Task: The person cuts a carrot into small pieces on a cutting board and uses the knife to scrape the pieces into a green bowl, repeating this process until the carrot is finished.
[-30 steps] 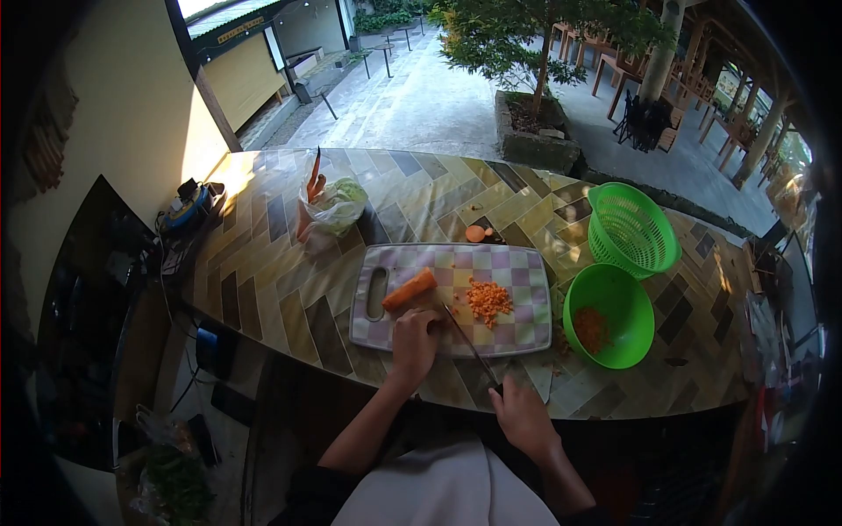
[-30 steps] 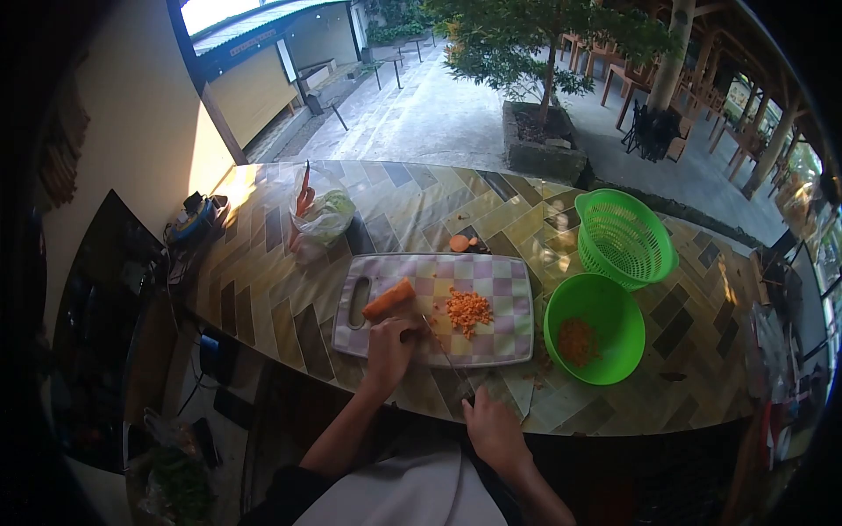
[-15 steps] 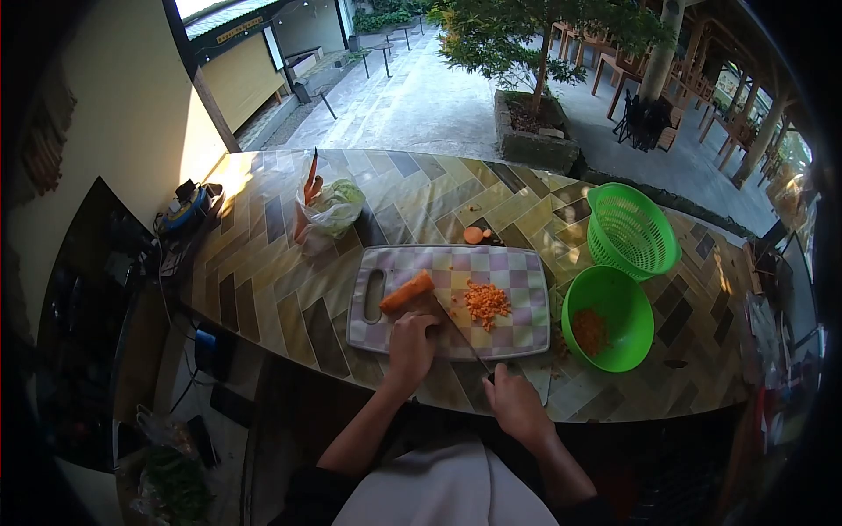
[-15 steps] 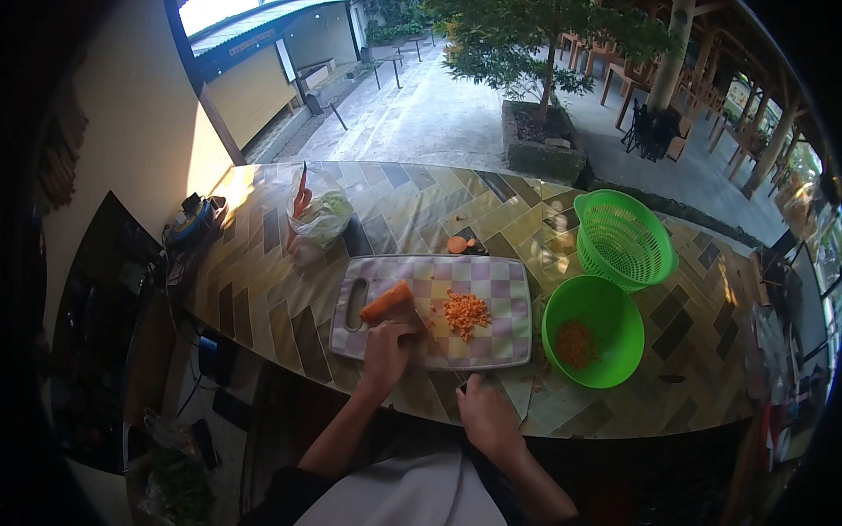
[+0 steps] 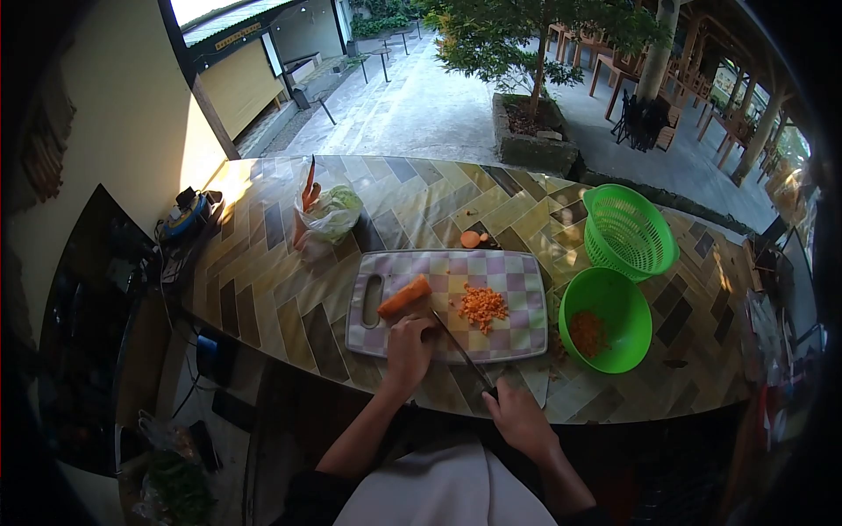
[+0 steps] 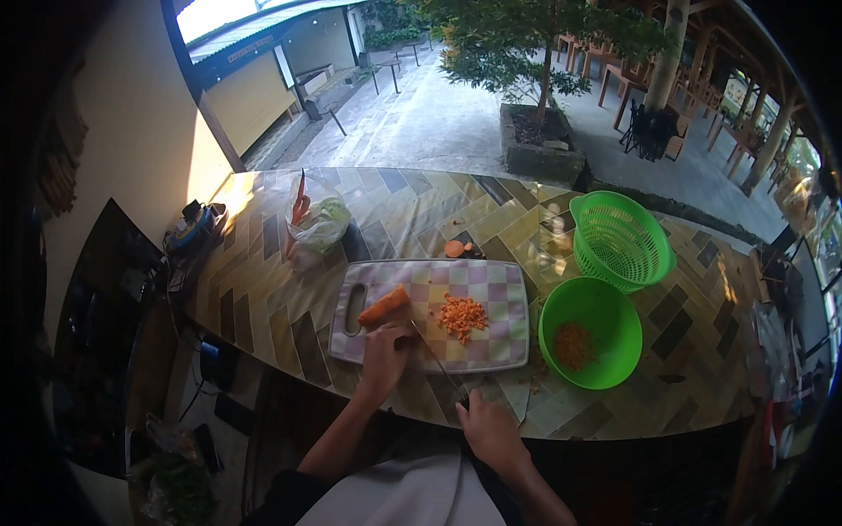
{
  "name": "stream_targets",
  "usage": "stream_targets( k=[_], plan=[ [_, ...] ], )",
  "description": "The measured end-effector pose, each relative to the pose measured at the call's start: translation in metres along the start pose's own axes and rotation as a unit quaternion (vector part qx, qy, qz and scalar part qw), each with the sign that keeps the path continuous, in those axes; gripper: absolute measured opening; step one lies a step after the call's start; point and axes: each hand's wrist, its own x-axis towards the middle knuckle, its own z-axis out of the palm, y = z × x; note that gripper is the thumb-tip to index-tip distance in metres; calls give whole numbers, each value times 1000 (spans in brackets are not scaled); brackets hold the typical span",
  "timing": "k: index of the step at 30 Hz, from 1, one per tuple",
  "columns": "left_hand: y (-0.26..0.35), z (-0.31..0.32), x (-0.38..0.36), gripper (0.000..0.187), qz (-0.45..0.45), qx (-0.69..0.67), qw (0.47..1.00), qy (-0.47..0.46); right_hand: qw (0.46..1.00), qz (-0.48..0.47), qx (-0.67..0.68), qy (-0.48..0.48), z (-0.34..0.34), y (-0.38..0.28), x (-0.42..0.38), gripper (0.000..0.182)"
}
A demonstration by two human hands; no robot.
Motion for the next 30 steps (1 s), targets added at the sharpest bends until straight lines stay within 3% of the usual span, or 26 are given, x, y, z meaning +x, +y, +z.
stream_targets(
  k=[14, 17, 20, 23, 24, 27, 30],
  plan=[
    [21, -4, -2, 13, -40, 59, 997, -16, 995, 33, -75, 50, 3, -5, 7, 31],
    [19, 8, 3, 12, 12, 45, 999, -5, 993, 41, -70, 85, -3, 2, 6, 30],
    [22, 9, 12, 19, -34, -31, 999, -13, 989, 46, -54, 128, -8, 4, 2, 29],
    [19, 13, 21, 32, -36, -131, 984, 112, 983, 54, -39, 171, -14, 9, -6, 28],
    [20, 6, 24, 46, -16, -67, 996, 56, 982, 58, -41, 175, -17, 9, -9, 28],
    [36, 5, 31, 56, 75, 24, 997, 5, 981, 66, -52, 176, -19, 7, -14, 28],
    [38, 20, 37, 62, 47, 47, 995, -70, 978, 58, -57, 190, -19, 10, -19, 27]
  ],
)
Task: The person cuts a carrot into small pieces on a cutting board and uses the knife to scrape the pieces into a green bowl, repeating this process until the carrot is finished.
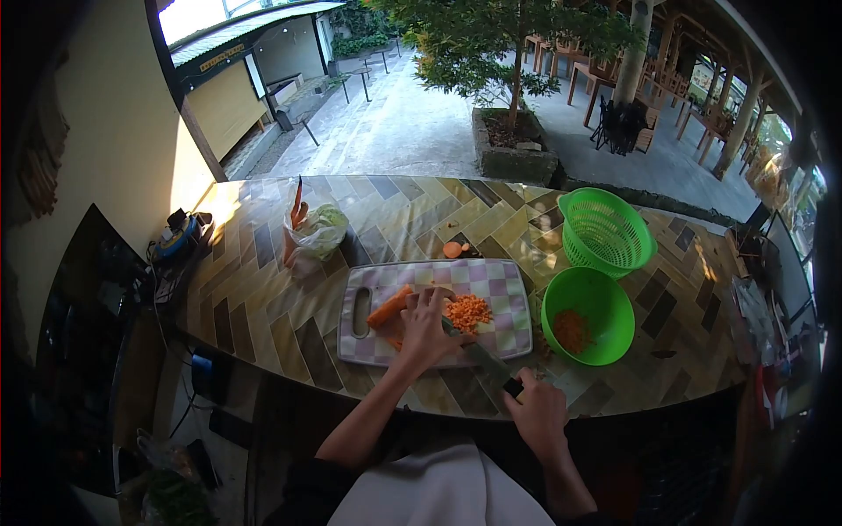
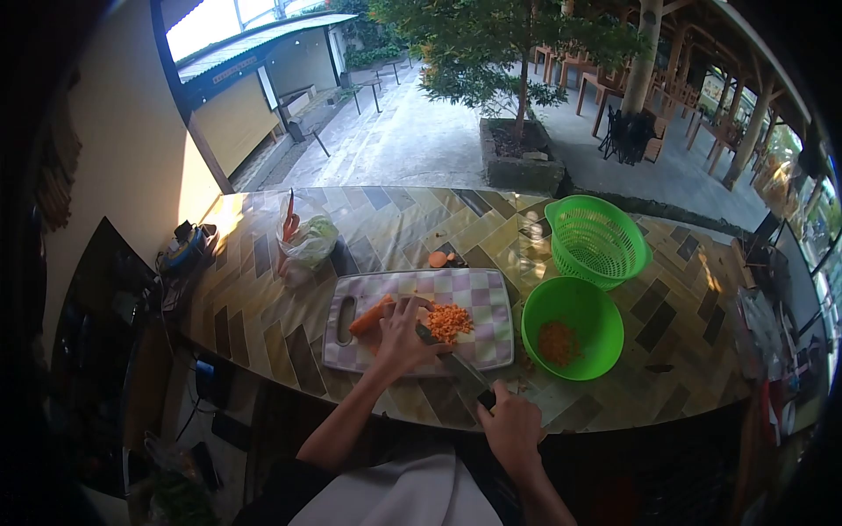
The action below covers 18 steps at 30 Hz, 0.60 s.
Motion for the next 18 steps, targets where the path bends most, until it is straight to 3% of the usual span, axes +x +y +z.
stream_targets(
  k=[3, 6, 9, 12, 15, 16, 18],
  plan=[
    [-6, 9, 6, 53, -14, 11, 1000, -5, 1000, 0, 0, 5, -1, 1, -4, 28],
    [-13, 11, 13, 32, -15, -6, 1000, 1, 1000, 5, 1, 4, -4, 1, -7, 28],
    [-27, 10, 21, 20, -17, -101, 995, -4, 1000, 5, 15, 2, -3, 6, -7, 28],
    [-27, -5, 20, 15, 59, -16, 992, 108, 999, -1, 50, -6, -3, 9, -6, 29],
    [-23, -31, 16, 14, 12, -143, 981, 127, 996, -8, 87, -28, -1, 14, -4, 29],
    [-21, -43, 12, 15, 32, -118, 982, 141, 994, -11, 99, -37, 1, 15, -3, 28],
    [-27, -61, 0, 16, -37, -121, 987, 100, 987, -4, 143, -68, 3, 15, -1, 29]
  ],
)
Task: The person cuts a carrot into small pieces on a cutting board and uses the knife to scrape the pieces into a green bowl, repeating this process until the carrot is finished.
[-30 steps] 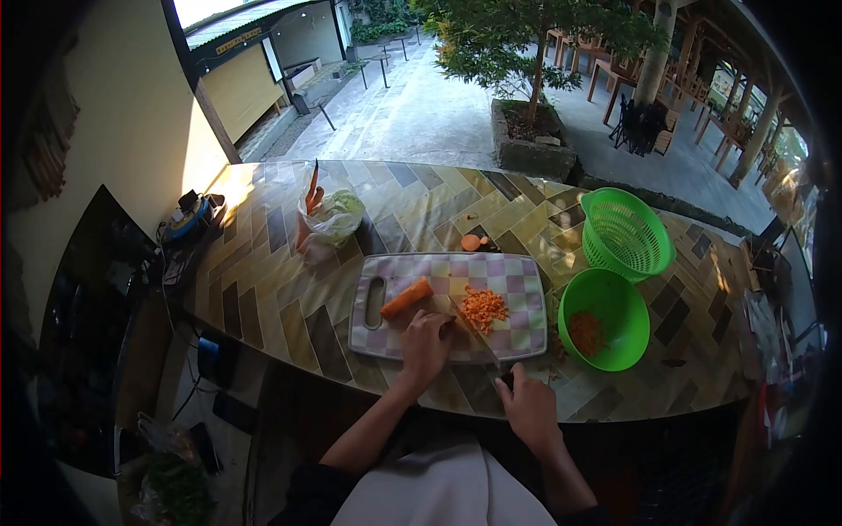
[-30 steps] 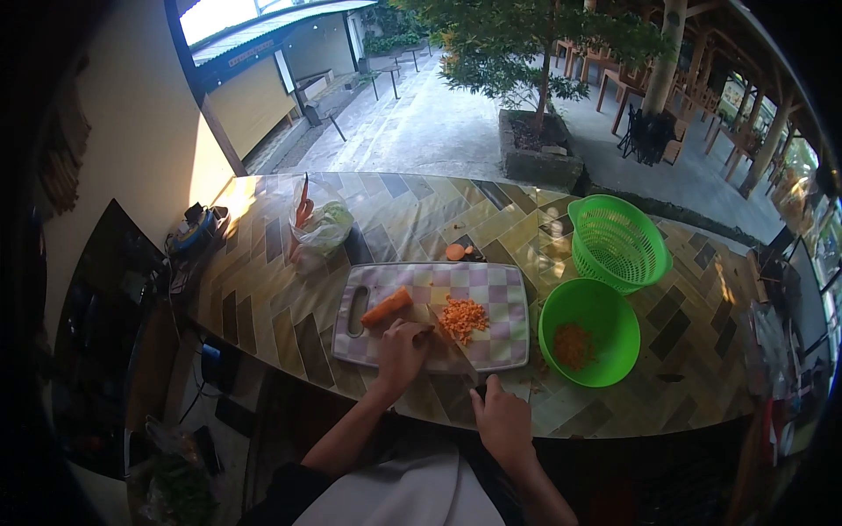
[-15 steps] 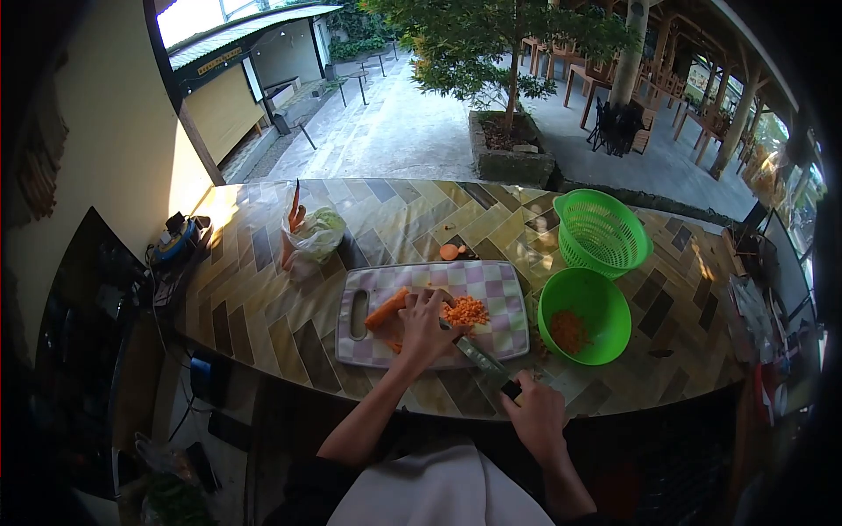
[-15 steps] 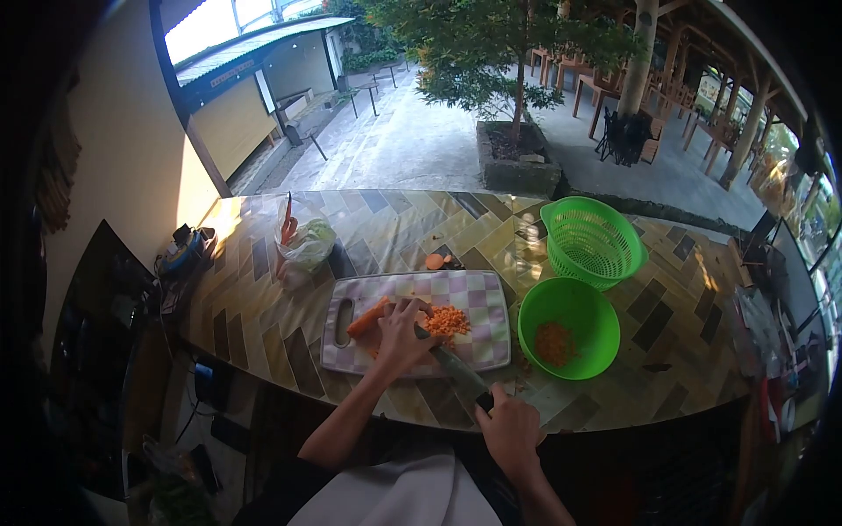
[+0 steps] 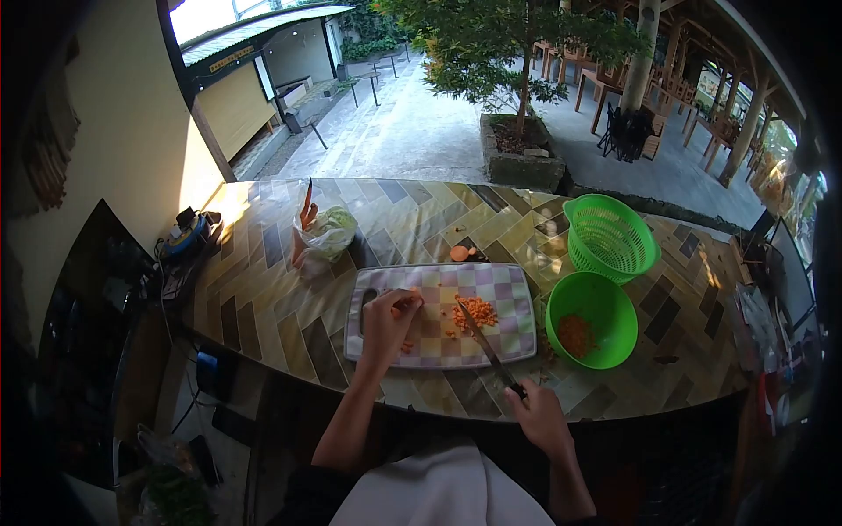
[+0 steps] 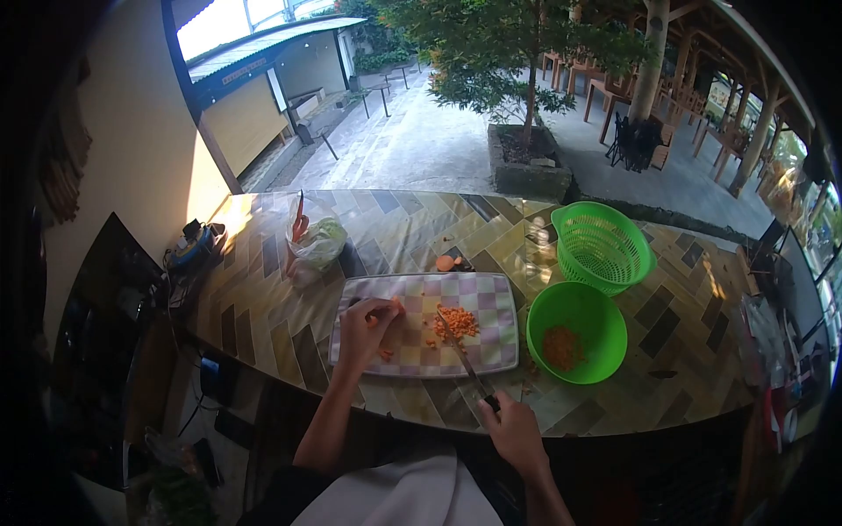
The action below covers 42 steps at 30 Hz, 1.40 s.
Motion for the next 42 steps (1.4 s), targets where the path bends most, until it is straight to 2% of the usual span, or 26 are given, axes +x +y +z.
stream_targets(
  k=[2, 4, 7, 9, 11, 14, 16, 20, 29, 35, 38, 42],
  plan=[
    [-8, -19, -8, 19, -39, 12, 998, -49, 999, 4, 40, -31, 2, 0, 2, 30],
    [-14, -36, -17, 21, -25, 30, 993, -114, 995, 3, 76, -65, 5, 0, 4, 32],
    [-20, -50, -23, 27, -18, 19, 981, -195, 993, 1, 60, -100, 10, 2, 9, 33],
    [-24, -51, -26, 30, -7, -2, 975, -223, 997, -32, 22, -61, 14, 3, 11, 33],
    [-33, -49, -29, 31, 13, -22, 973, -231, 998, -55, 1, -37, 17, 3, 14, 33],
    [-41, -48, -27, 30, 125, 34, 961, -243, 998, -46, 11, -38, 16, 5, 13, 33],
    [-41, -46, -29, 24, 97, 42, 965, -242, 997, -17, 37, -61, 13, 1, 11, 33],
    [-34, -44, -27, 14, 79, 42, 964, -251, 997, -20, 32, -74, 13, 4, 6, 33],
    [-23, -21, -22, 16, 48, 82, 959, -266, 997, -31, 14, -64, 8, -3, 10, 34],
    [-12, 6, -27, 17, 81, 63, 974, -201, 998, -22, 8, -54, 6, -4, 13, 34],
    [-19, 14, -31, 21, 52, 71, 977, -193, 999, -9, -21, -41, 7, -6, 14, 34],
    [-13, 14, -32, 25, 63, 83, 976, -190, 999, -5, 4, -51, 2, -13, 12, 33]
  ],
)
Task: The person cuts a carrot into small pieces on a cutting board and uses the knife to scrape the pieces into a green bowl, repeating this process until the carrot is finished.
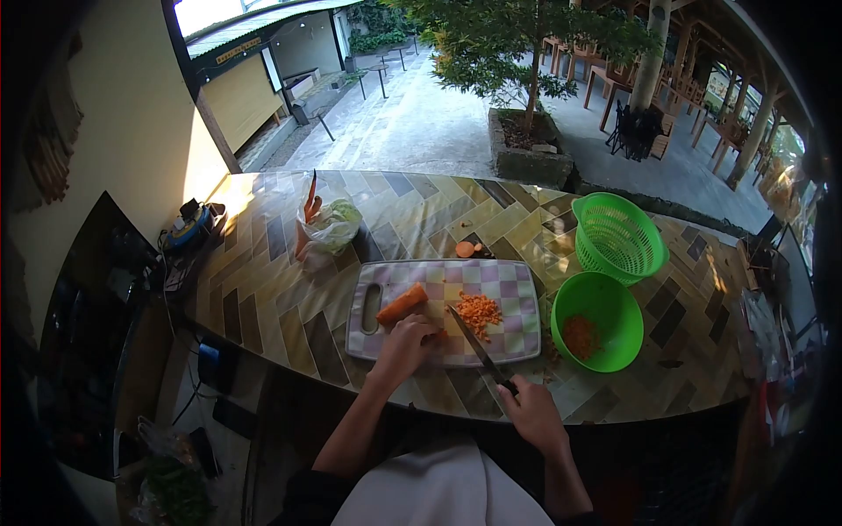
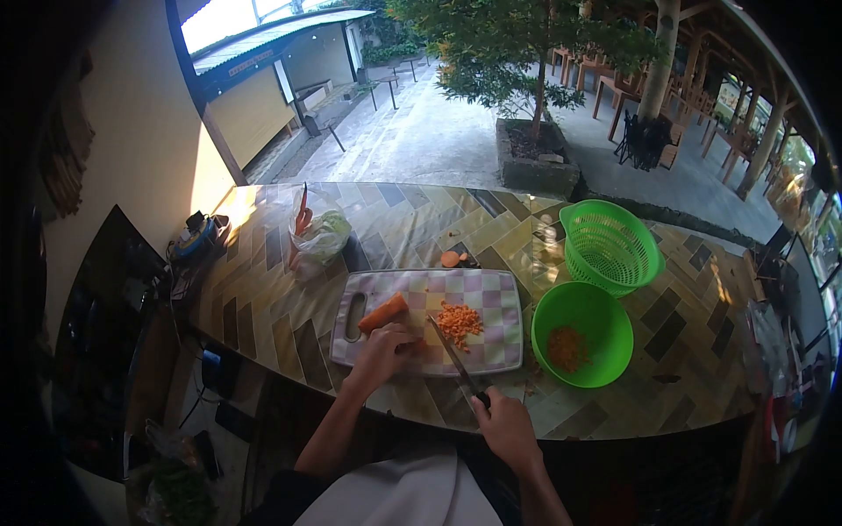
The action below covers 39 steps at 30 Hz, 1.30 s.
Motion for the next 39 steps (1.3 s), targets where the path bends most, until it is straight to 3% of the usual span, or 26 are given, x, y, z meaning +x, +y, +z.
stream_targets(
  k=[17, 39],
  plan=[
    [-6, 12, -2, 18, 1, -14, 997, 71, 999, 9, -21, -38, 4, -6, -7, 35],
    [12, 20, -2, 17, -118, -5, 985, 124, 987, -15, -147, -61, 27, -21, -5, 29]
  ],
)
